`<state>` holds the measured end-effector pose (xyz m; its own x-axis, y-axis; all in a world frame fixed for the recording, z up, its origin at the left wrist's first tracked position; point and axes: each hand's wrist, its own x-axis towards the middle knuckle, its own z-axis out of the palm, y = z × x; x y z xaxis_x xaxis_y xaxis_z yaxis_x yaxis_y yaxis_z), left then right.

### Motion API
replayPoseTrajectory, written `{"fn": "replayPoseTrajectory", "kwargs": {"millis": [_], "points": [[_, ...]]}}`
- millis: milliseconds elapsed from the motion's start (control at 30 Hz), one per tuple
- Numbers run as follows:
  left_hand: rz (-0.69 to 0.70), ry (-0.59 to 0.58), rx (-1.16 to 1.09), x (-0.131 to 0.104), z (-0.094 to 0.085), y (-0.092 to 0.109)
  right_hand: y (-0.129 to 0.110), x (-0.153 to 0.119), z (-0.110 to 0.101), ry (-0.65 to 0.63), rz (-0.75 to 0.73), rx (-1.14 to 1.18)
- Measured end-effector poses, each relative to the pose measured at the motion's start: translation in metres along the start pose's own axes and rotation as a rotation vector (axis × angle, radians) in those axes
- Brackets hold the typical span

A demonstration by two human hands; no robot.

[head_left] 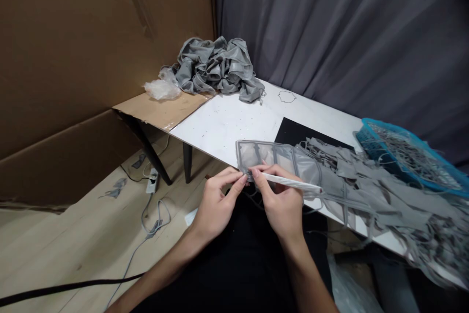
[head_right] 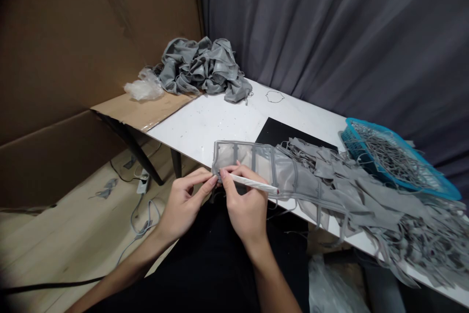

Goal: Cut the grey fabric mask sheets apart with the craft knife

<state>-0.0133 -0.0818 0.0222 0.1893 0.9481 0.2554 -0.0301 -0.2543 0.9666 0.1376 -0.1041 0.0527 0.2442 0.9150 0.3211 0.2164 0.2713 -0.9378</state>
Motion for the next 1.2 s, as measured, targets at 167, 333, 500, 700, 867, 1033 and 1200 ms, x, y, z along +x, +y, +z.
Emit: {"fn": "replayPoseTrajectory", "kwargs": {"millis": [167, 333, 500, 700, 867, 1033, 1200], "points": [[-0.001, 0.012, -0.021, 0.0005, 0.0003, 0.0018, -0.0025, -0.0022, -0.0004, 0.022, -0.021, 0.017], [0.003, 0.012, -0.028, 0.0015, 0.0012, 0.0012, -0.0026, -0.0010, -0.0031, -0.016, -0.007, 0.034], [0.001, 0.022, -0.037, 0.0017, 0.0014, 0.0002, -0.0017, -0.0010, -0.0029, -0.016, -0.009, 0.050], [0.001, 0.021, -0.035, 0.0014, 0.0015, 0.0008, -0.0014, -0.0023, -0.0023, -0.024, -0.023, 0.031], [-0.024, 0.002, -0.048, 0.0018, 0.0010, 0.0006, -0.0015, -0.0033, -0.0013, -0.003, -0.031, -0.021], [-0.019, -0.005, -0.038, 0.0013, 0.0017, 0.0018, -0.0030, -0.0040, -0.0013, -0.001, -0.040, -0.068], [-0.022, -0.029, 0.015, -0.0005, 0.0017, 0.0026, -0.0049, -0.0045, -0.0029, -0.002, -0.064, -0.195]]}}
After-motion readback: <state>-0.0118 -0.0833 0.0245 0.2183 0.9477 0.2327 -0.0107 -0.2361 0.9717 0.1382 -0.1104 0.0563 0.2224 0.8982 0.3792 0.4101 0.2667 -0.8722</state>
